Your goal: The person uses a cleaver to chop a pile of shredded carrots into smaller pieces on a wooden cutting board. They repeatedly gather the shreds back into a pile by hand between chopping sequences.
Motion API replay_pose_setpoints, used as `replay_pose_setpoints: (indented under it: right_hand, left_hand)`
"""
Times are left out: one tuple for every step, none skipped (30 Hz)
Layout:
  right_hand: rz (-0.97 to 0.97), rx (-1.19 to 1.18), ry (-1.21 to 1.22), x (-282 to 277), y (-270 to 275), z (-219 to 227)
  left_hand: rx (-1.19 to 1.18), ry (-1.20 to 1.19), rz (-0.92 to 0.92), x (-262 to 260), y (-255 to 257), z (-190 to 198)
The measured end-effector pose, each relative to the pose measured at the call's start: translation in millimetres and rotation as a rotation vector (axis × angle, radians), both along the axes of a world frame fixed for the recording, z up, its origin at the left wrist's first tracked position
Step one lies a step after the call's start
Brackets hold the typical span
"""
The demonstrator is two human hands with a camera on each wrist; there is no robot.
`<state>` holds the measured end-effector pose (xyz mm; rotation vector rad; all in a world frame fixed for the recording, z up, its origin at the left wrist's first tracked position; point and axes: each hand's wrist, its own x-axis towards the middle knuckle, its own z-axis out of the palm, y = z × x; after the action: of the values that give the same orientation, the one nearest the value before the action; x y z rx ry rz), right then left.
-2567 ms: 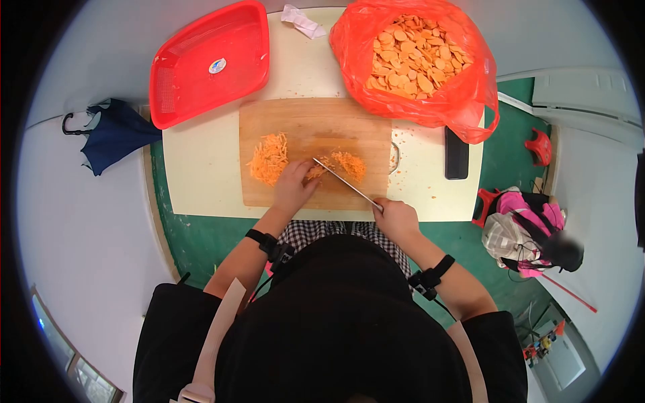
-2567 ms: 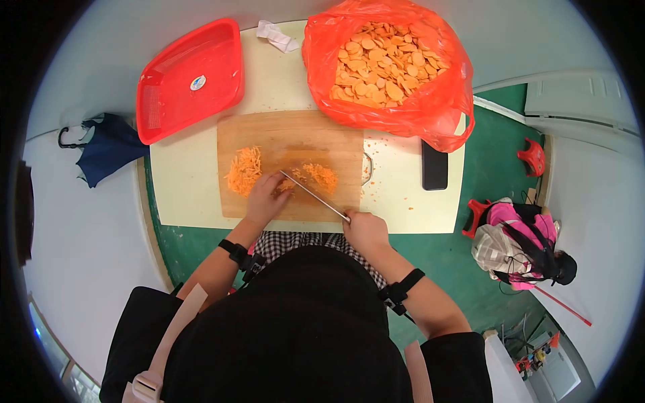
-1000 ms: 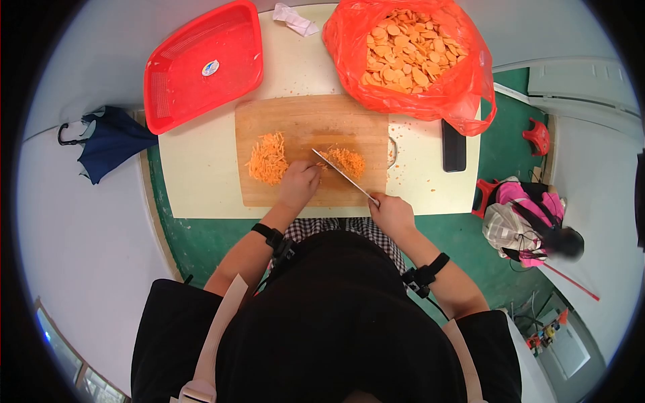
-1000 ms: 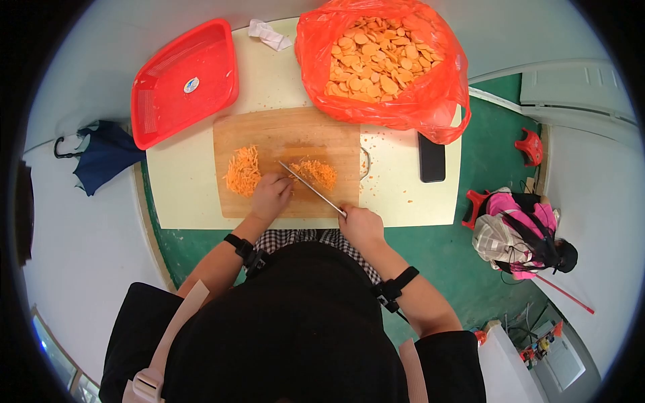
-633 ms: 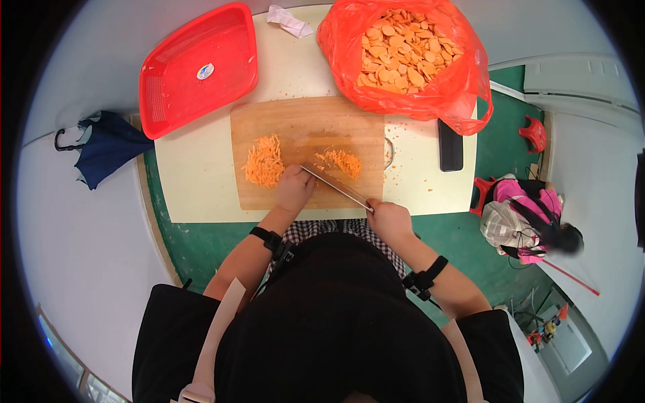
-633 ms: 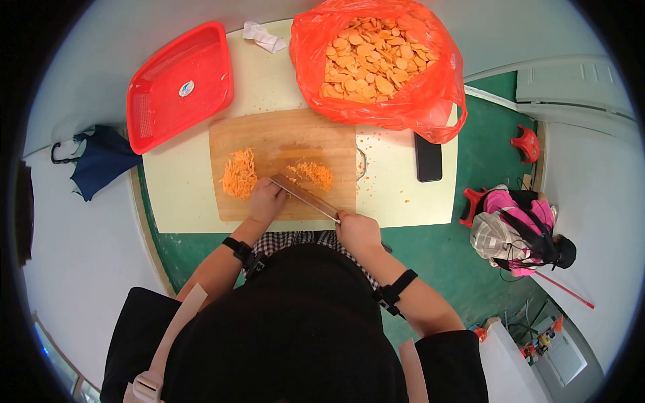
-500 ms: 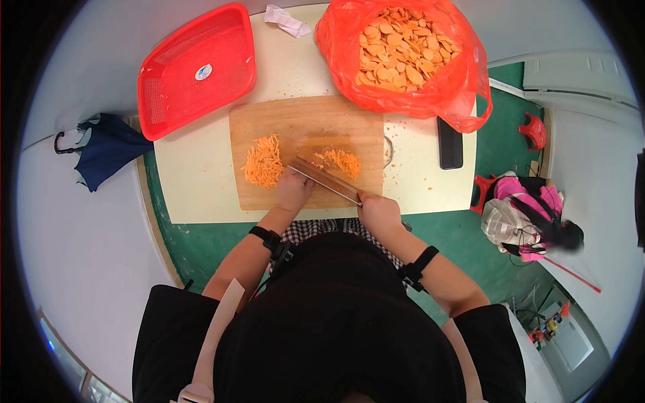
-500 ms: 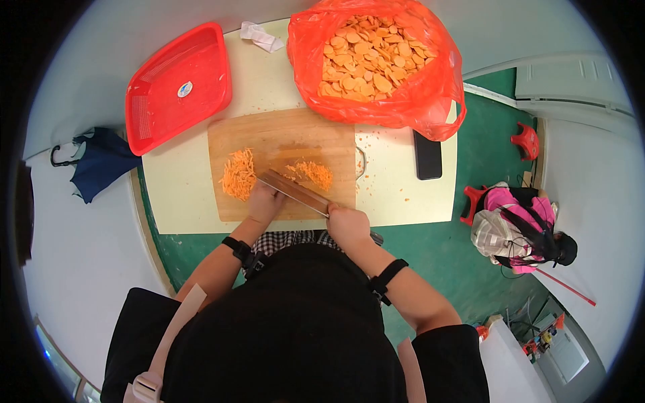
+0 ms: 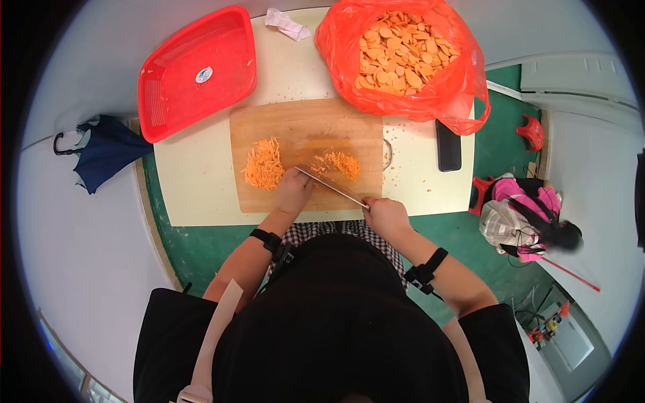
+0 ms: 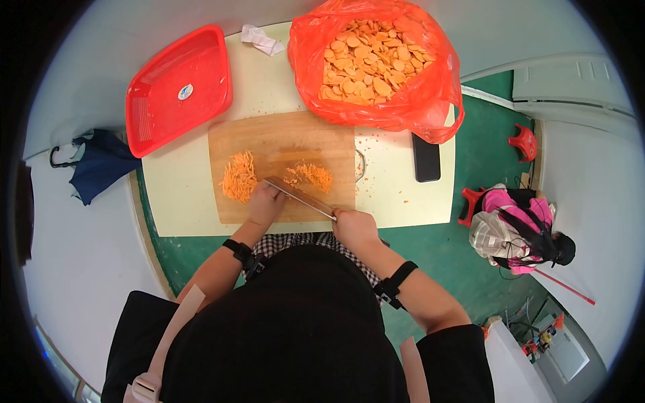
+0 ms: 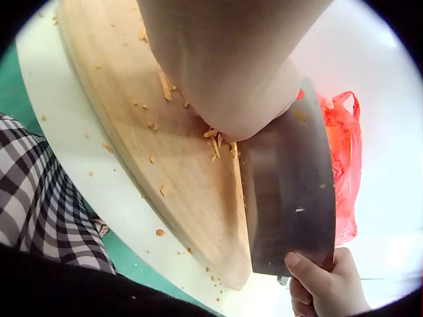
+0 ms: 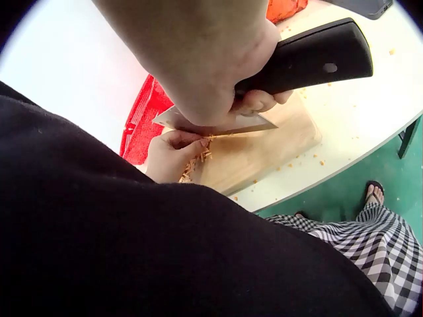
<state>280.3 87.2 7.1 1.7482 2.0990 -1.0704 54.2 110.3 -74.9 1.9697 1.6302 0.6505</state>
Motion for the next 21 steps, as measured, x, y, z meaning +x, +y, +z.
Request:
replay_pose_setpoints:
  right_hand:
    - [0.010, -0.018, -0.015, -1, 0, -4]
    - [0.009, -0.019, -0.016, -5, 0, -9]
    - [0.017, -0.005, -0.033, -12, 2, -14]
    - [0.026, 0.009, -0.049, -15, 4, -17]
    - [0.024, 0.011, -0.048, -14, 4, -19]
    - [0.023, 0.011, -0.050, -14, 5, -17]
    - [0.022, 0.012, -0.054, -14, 6, -16]
    - [0.022, 0.017, -0.054, -10, 6, -14]
    - [0.025, 0.024, -0.040, -3, 4, -10]
    - [0.028, 0.029, -0.025, 1, 1, -7]
    - [0.028, 0.030, -0.025, 4, -1, -4]
    - [0.013, 0.025, -0.020, 6, -1, 5]
    - [-0.004, 0.016, -0.015, 7, -1, 9]
    - [-0.006, 0.014, -0.017, 8, -3, 8]
    - [0.003, 0.015, 0.001, 8, -5, 6]
    - [0.013, 0.017, 0.021, 7, -5, 4]
    - [0.013, 0.017, 0.022, 6, -6, 2]
    - [-0.001, 0.007, 0.016, 4, -5, 0]
    - [-0.016, -0.003, 0.010, 0, -5, -2]
    - [-0.020, -0.003, 0.010, -5, -4, -7]
    - [-0.016, 0.005, 0.006, -10, -2, -11]
  left_hand:
    - [0.000, -0.002, -0.002, 0, -1, -2]
    - [-0.001, -0.010, 0.009, 0, -2, -5]
    - [-0.002, -0.017, 0.021, -1, -3, -6]
    - [-0.001, -0.017, 0.021, -1, -4, -7]
    - [-0.012, -0.005, 0.024, -2, -5, -8]
    - [-0.024, 0.008, 0.026, -2, -5, -7]
    - [-0.022, 0.007, 0.024, -2, -5, -6]
    - [-0.019, 0.020, 0.017, -1, -4, -4]
    - [-0.015, 0.032, 0.010, -1, -3, -3]
    - [-0.013, 0.033, 0.010, -1, -3, -3]
    - [-0.028, 0.041, 0.007, -1, -3, -2]
    - [-0.045, 0.048, 0.002, -1, -3, -1]
    - [-0.047, 0.047, 0.000, 0, -4, 0]
    - [-0.016, 0.000, 0.006, 1, -4, 0]
    - [0.015, -0.046, 0.014, 1, -4, 0]
    - [0.015, -0.046, 0.013, 2, -3, 0]
    - [0.038, -0.040, 0.014, 2, -3, 0]
    - [0.061, -0.034, 0.014, 2, -2, 0]
    - [0.062, -0.032, 0.012, 1, -2, 1]
    - [0.033, -0.033, 0.017, 1, -3, 1]
    - [0.003, -0.035, 0.020, 1, -4, 0]
